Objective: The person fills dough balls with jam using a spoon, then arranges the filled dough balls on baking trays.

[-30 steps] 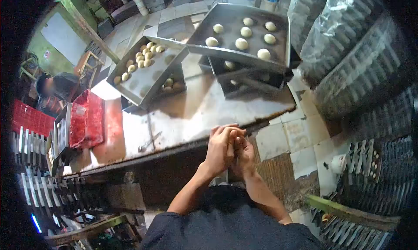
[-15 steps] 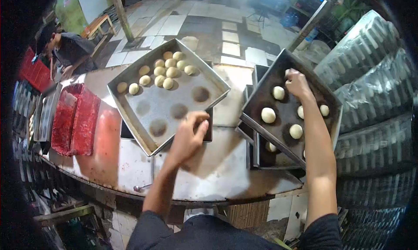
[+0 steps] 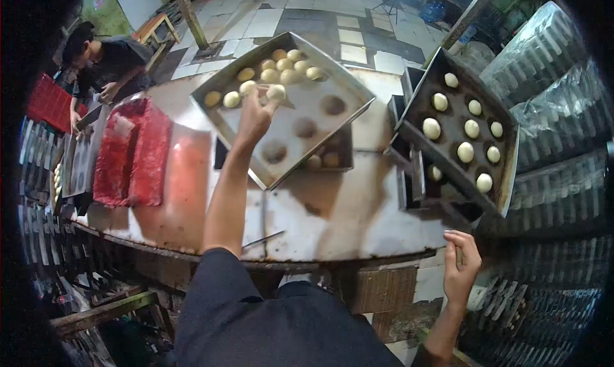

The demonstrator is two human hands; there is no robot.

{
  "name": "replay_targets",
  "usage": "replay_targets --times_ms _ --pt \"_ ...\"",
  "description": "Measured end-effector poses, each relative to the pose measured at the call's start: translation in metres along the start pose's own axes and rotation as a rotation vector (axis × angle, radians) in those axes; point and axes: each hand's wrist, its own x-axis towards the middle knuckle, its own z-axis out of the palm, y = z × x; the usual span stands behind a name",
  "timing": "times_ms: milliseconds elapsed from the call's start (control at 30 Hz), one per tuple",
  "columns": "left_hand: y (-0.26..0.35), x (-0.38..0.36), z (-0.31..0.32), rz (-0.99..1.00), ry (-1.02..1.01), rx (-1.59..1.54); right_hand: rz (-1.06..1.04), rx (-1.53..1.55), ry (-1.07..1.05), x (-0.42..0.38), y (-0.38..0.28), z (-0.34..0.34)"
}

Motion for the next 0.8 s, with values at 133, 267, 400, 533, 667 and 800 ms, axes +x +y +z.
replay_targets --times_ms 133,267,400,533,667,800 --pt "0.087 -0.122 -0.061 -0.298 -0.160 -0.837 0.018 0.416 -0.053 -0.060 -0.071 0.083" --pt "0.120 -0.283 -0.076 -0.518 -0.483 -0.698 -0.475 0.407 0.331 -0.083 -0.126 0.227" --pt "0.054 -0.357 -0.142 -0.758 -0.334 -0.589 -0.543 0.441 -0.058 -0.132 -0.117 0.335" --pt "0.032 -0.362 -0.279 -0.886 0.075 -0.793 -0.555 0.000 -0.452 -0.142 -0.122 0.365" --pt "-0.012 -0.386 -0.372 -0.767 0.292 -0.983 -0.762 -0.343 -0.540 -0.123 -0.098 0.409" --pt "-0.058 -0.408 -0.425 -0.814 0.225 -0.867 -0.659 -0.059 -0.518 -0.068 -0.222 0.447"
